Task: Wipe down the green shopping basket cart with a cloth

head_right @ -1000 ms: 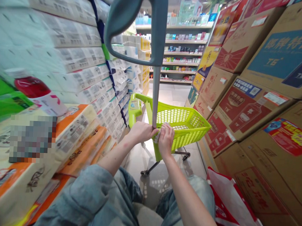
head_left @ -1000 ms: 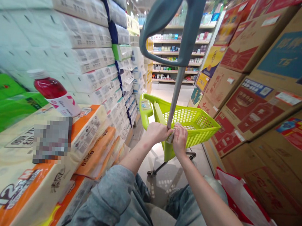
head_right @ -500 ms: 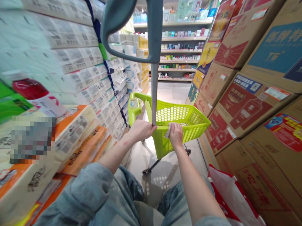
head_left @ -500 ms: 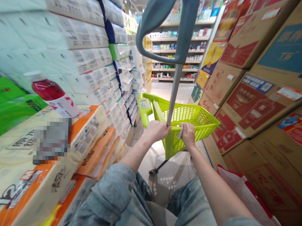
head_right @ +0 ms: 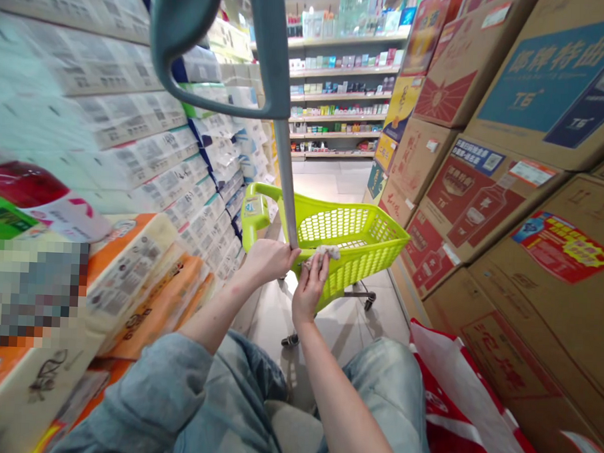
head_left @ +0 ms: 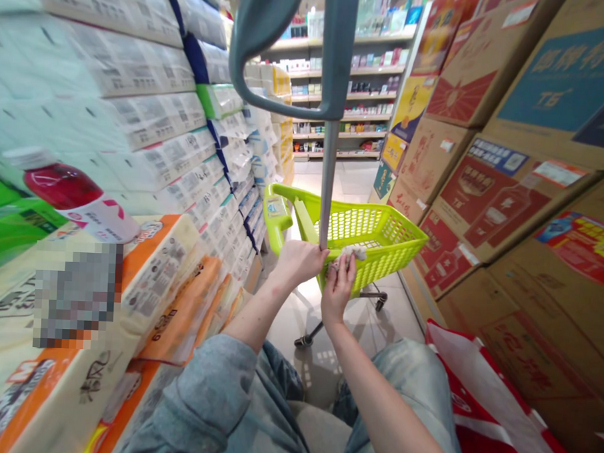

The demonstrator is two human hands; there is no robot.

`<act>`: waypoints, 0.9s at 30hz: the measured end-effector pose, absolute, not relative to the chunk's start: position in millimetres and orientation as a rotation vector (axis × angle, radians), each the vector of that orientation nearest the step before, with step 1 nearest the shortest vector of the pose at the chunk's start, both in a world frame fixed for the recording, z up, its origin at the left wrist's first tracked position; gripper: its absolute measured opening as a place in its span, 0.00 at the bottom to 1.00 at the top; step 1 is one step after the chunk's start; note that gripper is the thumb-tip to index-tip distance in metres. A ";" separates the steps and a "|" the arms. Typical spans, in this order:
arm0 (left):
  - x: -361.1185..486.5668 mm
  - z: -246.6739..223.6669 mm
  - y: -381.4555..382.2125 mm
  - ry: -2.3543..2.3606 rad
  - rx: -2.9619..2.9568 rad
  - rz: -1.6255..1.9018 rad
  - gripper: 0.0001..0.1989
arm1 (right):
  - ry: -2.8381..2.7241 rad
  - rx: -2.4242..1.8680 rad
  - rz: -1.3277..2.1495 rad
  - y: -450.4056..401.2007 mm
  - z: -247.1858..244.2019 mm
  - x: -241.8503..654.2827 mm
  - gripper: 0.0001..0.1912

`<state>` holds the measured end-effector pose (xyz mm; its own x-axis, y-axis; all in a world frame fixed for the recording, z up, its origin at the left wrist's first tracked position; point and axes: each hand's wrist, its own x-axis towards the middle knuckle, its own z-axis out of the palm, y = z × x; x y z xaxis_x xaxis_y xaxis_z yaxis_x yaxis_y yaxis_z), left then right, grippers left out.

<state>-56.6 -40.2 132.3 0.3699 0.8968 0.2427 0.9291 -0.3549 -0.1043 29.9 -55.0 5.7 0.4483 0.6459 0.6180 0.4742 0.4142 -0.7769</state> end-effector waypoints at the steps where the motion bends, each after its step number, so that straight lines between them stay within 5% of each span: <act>1: -56.9 132.6 -39.8 -1.632 -2.401 -0.203 0.28 | -1.180 -1.221 0.140 -56.3 5.3 28.3 0.23; 9: -54.3 133.9 -37.7 -1.667 -2.389 -0.150 0.29 | -1.253 -1.201 0.332 -65.3 -38.8 24.8 0.10; 15: -49.5 134.2 -37.1 -1.662 -2.380 -0.159 0.29 | -1.152 -1.381 0.501 -62.7 -85.2 43.8 0.10; 23: -41.1 130.9 -35.8 -1.638 -2.374 -0.210 0.27 | -1.278 -1.232 0.367 -56.3 -3.8 43.1 0.07; 27: -41.1 130.4 -35.6 -1.613 -2.383 -0.217 0.26 | -1.184 -1.308 0.357 -50.7 -10.4 42.7 0.10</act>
